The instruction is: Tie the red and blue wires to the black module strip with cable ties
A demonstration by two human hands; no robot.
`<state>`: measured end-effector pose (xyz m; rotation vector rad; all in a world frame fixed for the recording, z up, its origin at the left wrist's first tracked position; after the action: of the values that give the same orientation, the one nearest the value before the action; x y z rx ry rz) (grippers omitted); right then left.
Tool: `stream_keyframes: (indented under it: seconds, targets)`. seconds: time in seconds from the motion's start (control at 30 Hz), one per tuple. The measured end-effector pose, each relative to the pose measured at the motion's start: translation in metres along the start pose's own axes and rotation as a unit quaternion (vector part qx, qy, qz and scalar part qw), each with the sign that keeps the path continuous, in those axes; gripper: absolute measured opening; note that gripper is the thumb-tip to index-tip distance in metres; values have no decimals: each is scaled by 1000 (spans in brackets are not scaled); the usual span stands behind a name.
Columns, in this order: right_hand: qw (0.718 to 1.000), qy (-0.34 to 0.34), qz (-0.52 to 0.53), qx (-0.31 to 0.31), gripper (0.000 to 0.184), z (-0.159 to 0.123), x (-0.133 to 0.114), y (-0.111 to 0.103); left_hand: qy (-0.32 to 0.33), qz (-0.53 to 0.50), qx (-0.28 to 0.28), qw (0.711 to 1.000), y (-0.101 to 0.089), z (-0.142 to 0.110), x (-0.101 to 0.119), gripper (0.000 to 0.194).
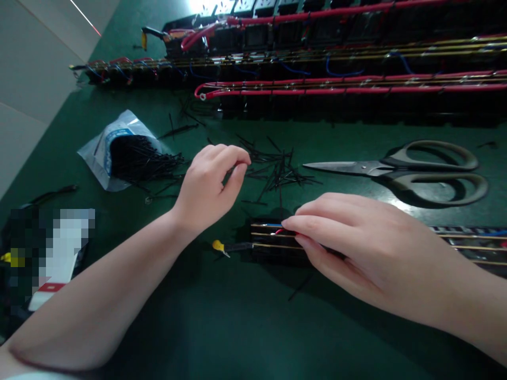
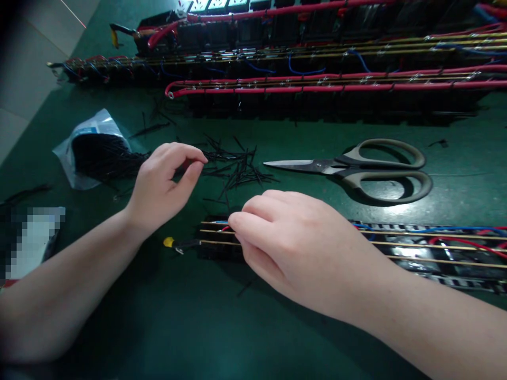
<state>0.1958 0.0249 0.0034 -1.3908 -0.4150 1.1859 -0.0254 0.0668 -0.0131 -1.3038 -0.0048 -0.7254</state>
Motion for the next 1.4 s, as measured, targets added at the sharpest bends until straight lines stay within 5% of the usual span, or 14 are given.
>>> stream_keyframes:
  seconds: [0.23, 0.87, 1.4]
  targets:
    - [1000, -5, -3, 4, 24, 0, 0, 2, -16, 57, -75, 995, 14, -4, 2, 15]
    - [1000, -2, -8, 3, 26, 2, -1, 2, -10, 112, -100, 989, 21, -6, 10, 21]
    - [1000, -1, -10, -9, 24, 0, -1, 3, -2, 25, -98, 995, 19, -6, 5, 15]
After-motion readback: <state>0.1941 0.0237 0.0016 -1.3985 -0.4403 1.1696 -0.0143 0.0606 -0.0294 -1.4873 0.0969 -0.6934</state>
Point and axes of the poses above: each hand's wrist, its own z-axis towards the middle knuckle, its own y-axis out of the palm, x = y × z, the point moved 4 cm from there along z, towards the middle knuckle, and after that the axes turned 6 degrees about -x, right-handed, at the moved point
